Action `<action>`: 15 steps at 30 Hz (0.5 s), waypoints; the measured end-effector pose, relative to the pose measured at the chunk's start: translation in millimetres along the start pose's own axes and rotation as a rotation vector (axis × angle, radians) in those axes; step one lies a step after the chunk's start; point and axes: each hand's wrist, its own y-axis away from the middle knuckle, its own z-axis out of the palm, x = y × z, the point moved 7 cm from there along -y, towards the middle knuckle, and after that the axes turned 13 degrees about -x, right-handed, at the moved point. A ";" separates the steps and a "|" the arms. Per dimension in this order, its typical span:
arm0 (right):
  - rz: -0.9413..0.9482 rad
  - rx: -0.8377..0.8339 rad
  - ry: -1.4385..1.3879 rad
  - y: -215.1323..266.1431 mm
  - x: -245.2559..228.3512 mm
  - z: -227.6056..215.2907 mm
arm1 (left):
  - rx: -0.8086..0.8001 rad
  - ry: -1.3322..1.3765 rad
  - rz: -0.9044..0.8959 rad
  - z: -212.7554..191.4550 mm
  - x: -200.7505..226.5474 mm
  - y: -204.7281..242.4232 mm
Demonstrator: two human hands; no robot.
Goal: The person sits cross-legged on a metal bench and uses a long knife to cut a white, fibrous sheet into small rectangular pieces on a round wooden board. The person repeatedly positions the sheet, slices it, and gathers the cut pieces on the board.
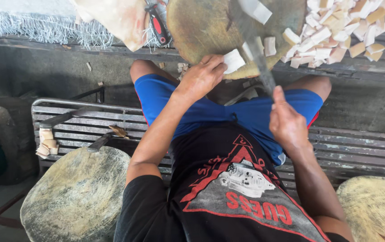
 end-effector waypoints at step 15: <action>-0.029 0.001 -0.070 2.9 -9.5 4.6 | -0.032 0.076 -0.002 -6.7 -0.2 -7.5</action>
